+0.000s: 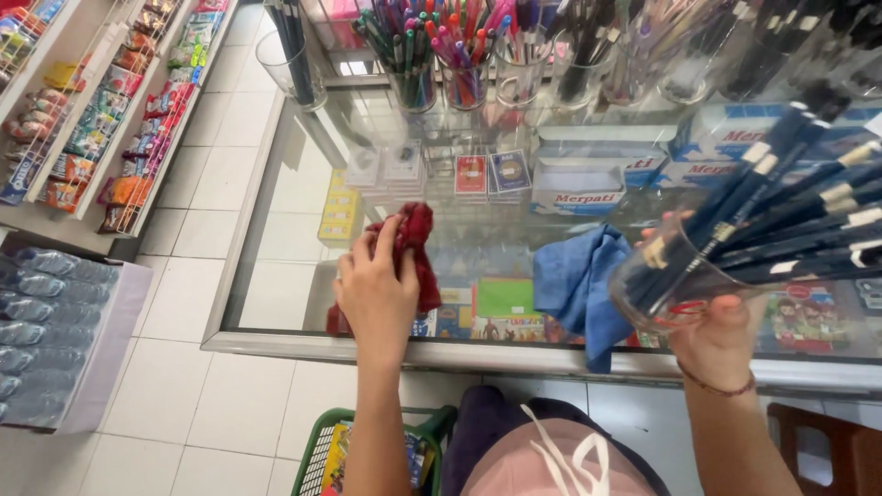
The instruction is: Cleaning and organizing pens, pencils, and brushes at a store counter.
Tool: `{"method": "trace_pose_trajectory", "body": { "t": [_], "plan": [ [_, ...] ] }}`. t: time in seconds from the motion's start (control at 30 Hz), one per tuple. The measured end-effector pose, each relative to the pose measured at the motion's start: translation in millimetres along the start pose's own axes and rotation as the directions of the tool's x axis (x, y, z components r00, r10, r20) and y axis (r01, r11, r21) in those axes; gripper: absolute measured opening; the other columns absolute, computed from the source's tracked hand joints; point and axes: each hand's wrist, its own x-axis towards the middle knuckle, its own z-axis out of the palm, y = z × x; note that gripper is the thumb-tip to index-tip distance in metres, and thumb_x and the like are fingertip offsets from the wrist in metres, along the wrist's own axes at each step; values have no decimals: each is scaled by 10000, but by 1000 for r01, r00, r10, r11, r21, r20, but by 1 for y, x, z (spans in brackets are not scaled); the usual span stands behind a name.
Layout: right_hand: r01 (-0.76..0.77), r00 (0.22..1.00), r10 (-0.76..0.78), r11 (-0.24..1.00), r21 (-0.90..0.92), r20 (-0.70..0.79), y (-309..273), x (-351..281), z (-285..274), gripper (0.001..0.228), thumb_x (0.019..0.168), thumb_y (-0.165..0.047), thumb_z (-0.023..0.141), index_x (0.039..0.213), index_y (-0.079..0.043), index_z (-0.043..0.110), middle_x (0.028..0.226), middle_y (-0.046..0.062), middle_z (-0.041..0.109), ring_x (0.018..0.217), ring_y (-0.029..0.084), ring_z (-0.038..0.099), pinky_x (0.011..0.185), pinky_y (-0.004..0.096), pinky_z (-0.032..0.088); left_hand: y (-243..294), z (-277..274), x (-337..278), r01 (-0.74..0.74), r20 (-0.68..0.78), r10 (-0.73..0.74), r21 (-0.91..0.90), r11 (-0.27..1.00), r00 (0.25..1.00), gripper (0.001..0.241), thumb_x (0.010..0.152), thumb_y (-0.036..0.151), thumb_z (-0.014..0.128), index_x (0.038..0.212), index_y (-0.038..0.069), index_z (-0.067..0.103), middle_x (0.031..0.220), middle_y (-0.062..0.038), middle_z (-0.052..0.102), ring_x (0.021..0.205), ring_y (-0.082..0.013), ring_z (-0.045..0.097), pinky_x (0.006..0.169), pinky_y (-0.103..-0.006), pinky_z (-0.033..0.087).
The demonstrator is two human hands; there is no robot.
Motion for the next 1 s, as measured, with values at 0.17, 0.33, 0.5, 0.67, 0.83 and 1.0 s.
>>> {"method": "trace_pose_trajectory", "body": {
  "t": [0.17, 0.33, 0.5, 0.67, 0.83, 1.0],
  "plan": [
    [-269, 956, 190, 868, 417, 222, 1, -7, 37, 946, 836, -528, 885, 1531, -32, 478, 1488, 129, 573, 1351, 274, 614, 1141, 459, 528, 56, -5, -66, -299, -225, 313, -930, 212, 923, 449, 1054, 95, 574, 1483, -28, 524, 1486, -230, 605, 1393, -308, 604, 1221, -386, 446],
    [-395, 917, 320, 807, 439, 237, 27, -33, 21, 1027, 807, -508, 893, 1559, 17, 431, 1489, 159, 531, 1361, 280, 560, 1191, 451, 447, 105, -12, -77, -488, -403, 407, -863, 129, 820, 873, 849, 367, 795, 1484, 7, 315, 1385, -291, 537, 1307, -405, 575, 1157, -462, 453],
    [-476, 880, 391, 741, 475, 271, 18, -31, 21, 1065, 770, -513, 894, 1555, 26, 419, 1493, 190, 527, 1315, 311, 556, 1135, 479, 434, 116, 20, -77, -839, -716, 439, -451, 303, 543, 515, 849, 347, 744, 1313, 198, 576, 1595, -260, 451, 1461, -483, 509, 1198, -552, 445],
    [-430, 903, 366, 766, 478, 227, -9, -16, 37, 1076, 785, -571, 875, 1548, 44, 433, 1478, 205, 536, 1289, 321, 561, 1109, 474, 441, 112, 17, -71, -934, -878, 321, -327, 142, 356, 454, 916, 344, 752, 1336, 216, 634, 1433, -235, 499, 1393, -491, 523, 1238, -609, 477],
    [-350, 936, 302, 826, 442, 179, -3, -14, 45, 1093, 776, -624, 870, 1537, 21, 422, 1479, 180, 520, 1317, 306, 556, 1134, 461, 450, 99, 10, -66, -458, -467, 389, -881, -123, 794, 578, 966, 279, 748, 1440, 44, 515, 1357, -154, 598, 1251, -272, 610, 1091, -390, 521],
    [-63, 983, -19, 902, 428, 184, -1, 1, 64, 1118, 771, -716, 843, 1520, 12, 445, 1366, 97, 492, 1256, 224, 547, 1170, 396, 470, 100, 45, -80, 55, -72, 311, -923, -380, 948, 529, 1010, 184, 751, 1435, -18, 510, 1198, -75, 626, 1076, -144, 597, 991, -325, 508]
  ]
}}
